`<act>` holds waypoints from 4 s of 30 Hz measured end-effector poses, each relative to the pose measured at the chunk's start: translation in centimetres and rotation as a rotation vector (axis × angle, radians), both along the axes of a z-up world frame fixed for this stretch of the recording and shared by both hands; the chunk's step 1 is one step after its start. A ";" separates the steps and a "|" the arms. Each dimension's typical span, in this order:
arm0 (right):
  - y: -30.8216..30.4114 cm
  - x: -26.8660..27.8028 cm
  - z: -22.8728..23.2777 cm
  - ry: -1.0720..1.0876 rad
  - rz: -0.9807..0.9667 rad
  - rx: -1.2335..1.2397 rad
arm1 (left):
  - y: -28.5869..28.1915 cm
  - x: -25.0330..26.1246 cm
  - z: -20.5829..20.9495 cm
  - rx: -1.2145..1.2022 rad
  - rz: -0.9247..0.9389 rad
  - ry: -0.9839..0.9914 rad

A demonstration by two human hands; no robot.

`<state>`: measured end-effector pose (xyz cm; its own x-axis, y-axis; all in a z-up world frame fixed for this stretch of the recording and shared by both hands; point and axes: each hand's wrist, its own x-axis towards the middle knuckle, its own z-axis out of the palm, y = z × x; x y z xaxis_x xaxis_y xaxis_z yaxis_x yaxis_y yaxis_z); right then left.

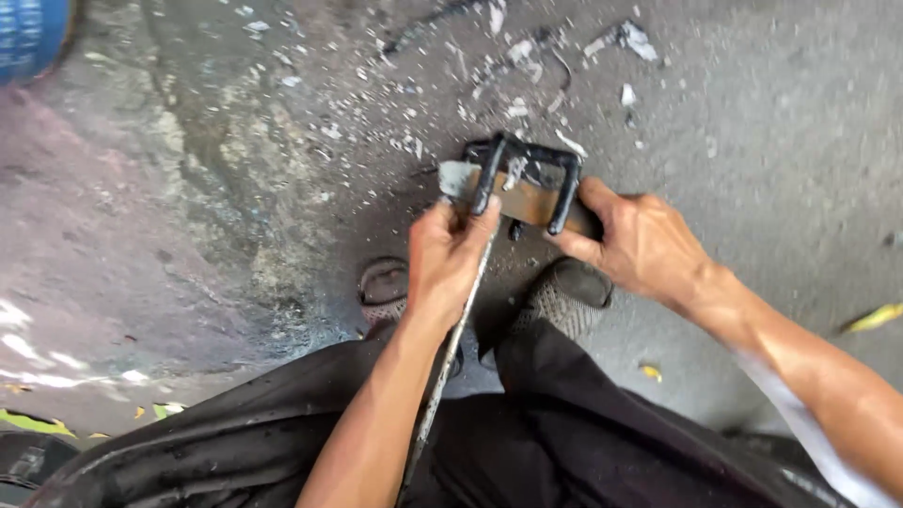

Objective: Scraping off debris or old coating from a metal component using a knife.

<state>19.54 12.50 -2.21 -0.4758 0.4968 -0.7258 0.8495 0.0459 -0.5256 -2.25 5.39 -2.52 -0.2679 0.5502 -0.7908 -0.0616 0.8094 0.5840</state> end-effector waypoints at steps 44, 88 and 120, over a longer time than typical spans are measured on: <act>-1.0 1.0 0.8 -0.012 -0.050 0.028 | 0.3 1.2 2.0 -0.099 -0.550 0.210; -3.9 1.1 -5.3 0.137 -0.227 0.111 | 0.1 2.2 -1.7 0.036 -0.277 0.260; -6.9 2.0 0.5 0.086 -0.146 0.302 | 9.2 4.2 2.3 0.781 -1.875 0.960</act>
